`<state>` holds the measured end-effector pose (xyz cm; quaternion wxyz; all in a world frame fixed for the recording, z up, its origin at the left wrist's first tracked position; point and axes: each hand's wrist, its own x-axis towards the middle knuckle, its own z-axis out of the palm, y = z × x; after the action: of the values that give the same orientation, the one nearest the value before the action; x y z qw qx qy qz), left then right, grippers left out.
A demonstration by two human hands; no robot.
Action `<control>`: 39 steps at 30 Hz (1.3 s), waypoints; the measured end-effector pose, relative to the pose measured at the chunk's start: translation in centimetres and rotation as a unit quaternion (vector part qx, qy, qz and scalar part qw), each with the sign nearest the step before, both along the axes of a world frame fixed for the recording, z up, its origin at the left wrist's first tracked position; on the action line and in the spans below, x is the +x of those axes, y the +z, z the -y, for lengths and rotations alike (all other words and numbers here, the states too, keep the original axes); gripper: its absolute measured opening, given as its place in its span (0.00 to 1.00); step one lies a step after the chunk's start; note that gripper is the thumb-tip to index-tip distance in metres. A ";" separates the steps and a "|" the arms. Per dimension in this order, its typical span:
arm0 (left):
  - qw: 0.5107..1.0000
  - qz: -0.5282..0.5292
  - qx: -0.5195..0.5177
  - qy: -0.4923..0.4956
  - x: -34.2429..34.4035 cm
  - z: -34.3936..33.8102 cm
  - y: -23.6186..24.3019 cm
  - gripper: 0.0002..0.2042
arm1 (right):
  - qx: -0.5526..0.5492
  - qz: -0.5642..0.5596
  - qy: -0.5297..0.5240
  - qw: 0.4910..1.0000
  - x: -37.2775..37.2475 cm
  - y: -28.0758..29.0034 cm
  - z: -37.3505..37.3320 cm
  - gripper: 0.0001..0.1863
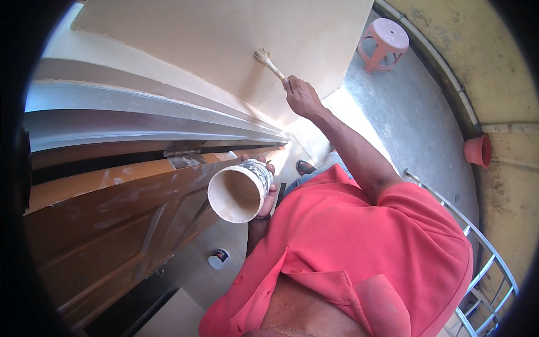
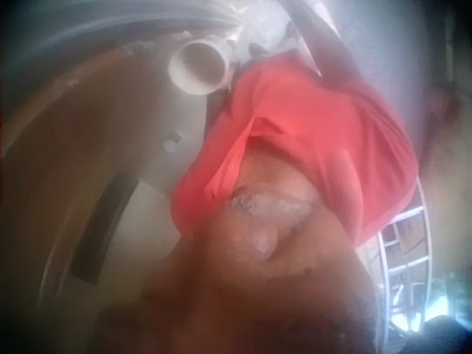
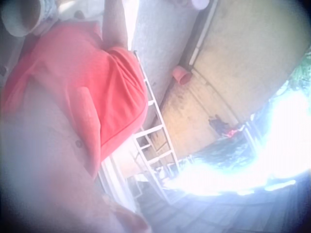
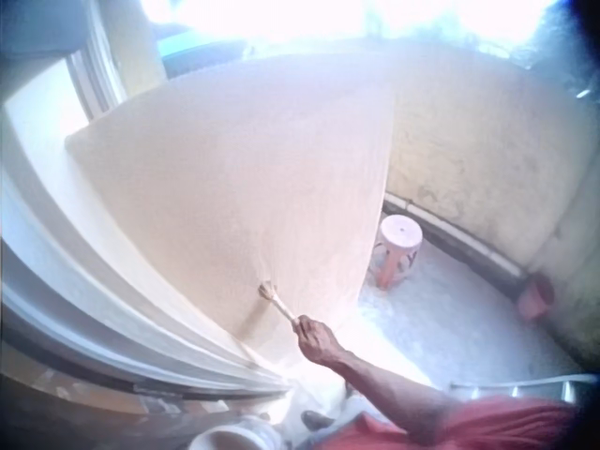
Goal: The person paints a curved wall section adjacent to a wooden door using a paintbrush and a small container of beige paint. They repeatedly dip the brush into the container and apply paint to the wall surface.
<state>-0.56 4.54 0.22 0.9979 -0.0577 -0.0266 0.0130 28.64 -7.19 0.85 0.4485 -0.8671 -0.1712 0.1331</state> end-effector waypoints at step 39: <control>0.999 -0.006 0.027 -0.033 0.6 -0.4 0.4 0.41 | -0.129 -0.128 0.002 0.983 0.5 -16.6 1.0 0.29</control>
<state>0.08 4.90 0.58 0.9991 -0.0316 -0.0191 -0.0204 29.10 -8.21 -15.73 0.3509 -0.8932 -0.0953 0.2646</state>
